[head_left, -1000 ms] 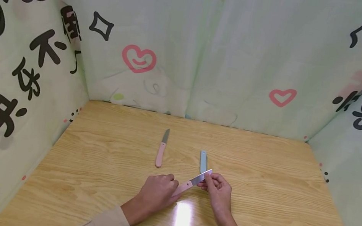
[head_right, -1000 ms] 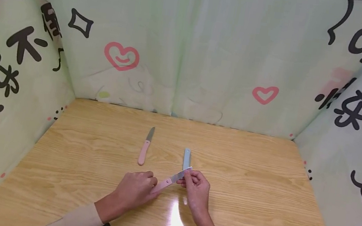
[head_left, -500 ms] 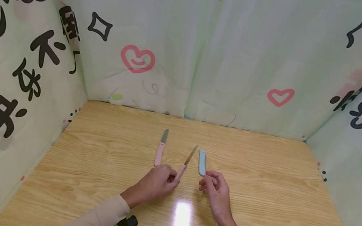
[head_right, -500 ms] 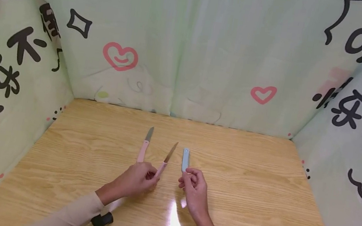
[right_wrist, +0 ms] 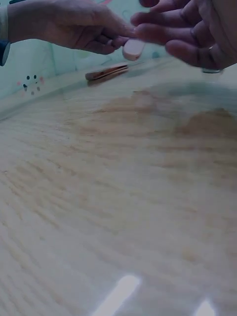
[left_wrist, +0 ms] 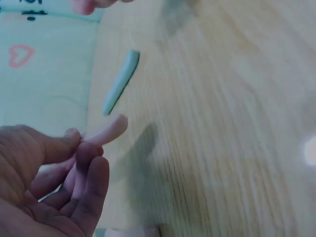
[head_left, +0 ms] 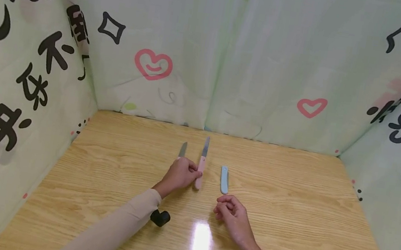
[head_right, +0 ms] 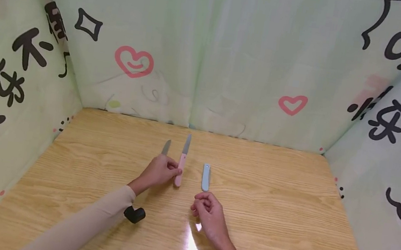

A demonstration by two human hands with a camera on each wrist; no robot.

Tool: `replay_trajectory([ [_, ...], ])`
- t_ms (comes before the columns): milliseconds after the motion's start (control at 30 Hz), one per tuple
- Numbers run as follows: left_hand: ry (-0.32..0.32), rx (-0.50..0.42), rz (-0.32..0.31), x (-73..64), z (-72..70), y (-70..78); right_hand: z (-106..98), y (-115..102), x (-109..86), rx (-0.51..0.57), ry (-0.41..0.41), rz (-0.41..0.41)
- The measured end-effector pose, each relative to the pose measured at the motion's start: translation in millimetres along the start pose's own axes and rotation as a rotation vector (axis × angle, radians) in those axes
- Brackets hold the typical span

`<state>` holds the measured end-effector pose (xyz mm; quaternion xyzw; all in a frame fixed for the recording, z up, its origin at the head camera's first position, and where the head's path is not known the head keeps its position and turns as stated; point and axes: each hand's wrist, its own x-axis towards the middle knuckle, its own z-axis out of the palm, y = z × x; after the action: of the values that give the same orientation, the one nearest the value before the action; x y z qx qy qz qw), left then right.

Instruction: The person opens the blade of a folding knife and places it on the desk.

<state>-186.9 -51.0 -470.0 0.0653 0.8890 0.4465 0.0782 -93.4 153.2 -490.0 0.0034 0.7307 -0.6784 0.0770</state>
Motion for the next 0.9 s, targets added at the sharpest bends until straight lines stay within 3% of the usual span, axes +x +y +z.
replay_trajectory([
  [233, -0.051, -0.002, -0.092, 14.6, 7.1, -2.8, -3, 1, 0.3, -0.059, -0.135, 0.001],
  [400, -0.066, 0.035, -0.122, 16.3, 9.9, -6.0, -5, 3, -0.3, -0.077, -0.168, 0.005],
  [733, -0.003, 0.115, -0.104, 16.6, 13.4, -11.2, -6, 3, -1.9, -0.076, -0.194, 0.004],
  [900, 0.018, 0.111, -0.093, 17.7, 16.6, -13.3, -6, 4, -2.0, -0.076, -0.199, 0.003],
])
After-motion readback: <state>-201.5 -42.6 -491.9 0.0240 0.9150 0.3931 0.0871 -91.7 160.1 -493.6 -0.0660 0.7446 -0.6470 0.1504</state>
